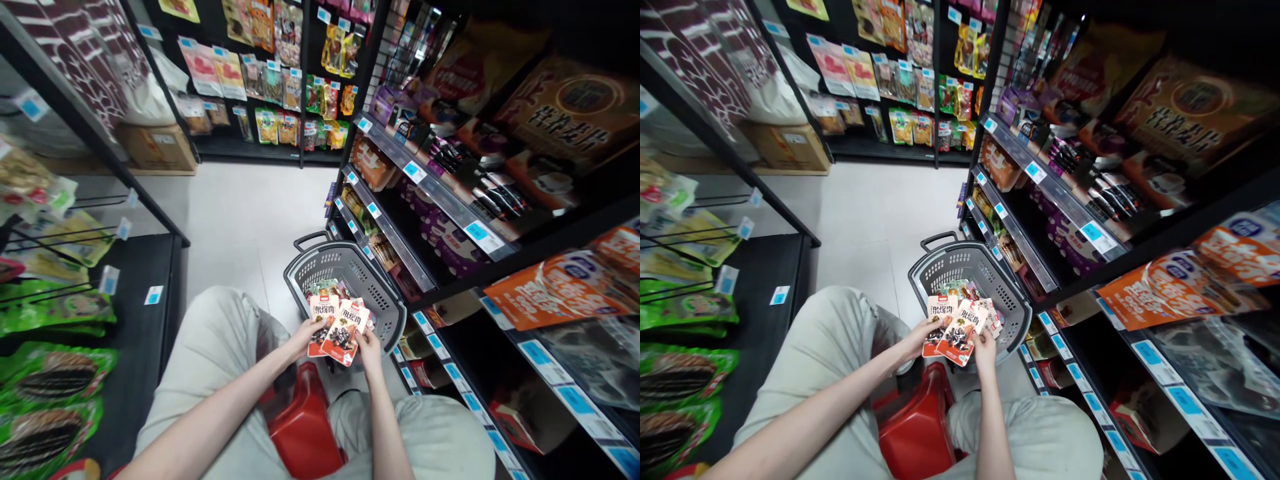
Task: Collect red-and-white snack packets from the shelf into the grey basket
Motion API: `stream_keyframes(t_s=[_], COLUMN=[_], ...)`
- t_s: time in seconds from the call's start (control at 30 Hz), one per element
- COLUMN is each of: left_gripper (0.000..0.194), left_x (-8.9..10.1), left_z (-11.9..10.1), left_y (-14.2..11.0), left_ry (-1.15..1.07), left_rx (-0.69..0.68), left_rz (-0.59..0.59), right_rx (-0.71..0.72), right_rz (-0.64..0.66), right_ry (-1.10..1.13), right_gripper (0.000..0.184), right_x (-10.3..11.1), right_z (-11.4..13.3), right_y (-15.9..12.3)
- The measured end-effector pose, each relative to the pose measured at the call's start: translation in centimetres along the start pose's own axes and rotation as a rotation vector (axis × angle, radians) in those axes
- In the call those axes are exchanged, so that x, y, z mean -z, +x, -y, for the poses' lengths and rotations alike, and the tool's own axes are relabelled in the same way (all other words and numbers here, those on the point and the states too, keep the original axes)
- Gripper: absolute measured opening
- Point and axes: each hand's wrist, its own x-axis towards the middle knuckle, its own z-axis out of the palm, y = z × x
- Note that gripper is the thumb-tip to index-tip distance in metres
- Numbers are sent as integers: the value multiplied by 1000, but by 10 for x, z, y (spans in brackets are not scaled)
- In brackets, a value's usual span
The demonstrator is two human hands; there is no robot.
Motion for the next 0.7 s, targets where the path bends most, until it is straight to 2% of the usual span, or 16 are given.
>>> stream_keyframes(t_s=[0.1,0.23,0.33,0.5,0.6,0.7], left_gripper=[39,42,43,45,42,41], left_x=[0,-3,-6,-7,-6,-3], left_z=[0,-1,-3,-7,-8,-6], left_y=[-1,-6,-10,-14,-15,-12], left_ry=[109,220,200,92,66,86], left_rx=[-47,-84,-52,-14,-8,0], left_rz=[9,7,10,97,105,106], right_rx=[13,34,-8,-144,-145,-88], right_rz=[1,101,178,301,319,276], right_ry=[-4,-56,-40,220,262,176], right_gripper=[25,25,27,31,32,28], right_x=[3,-1,-4,-8,-11,-11], right_z=[4,6,5,7,9,11], right_y=[0,-6,-10,-17,-18,-17])
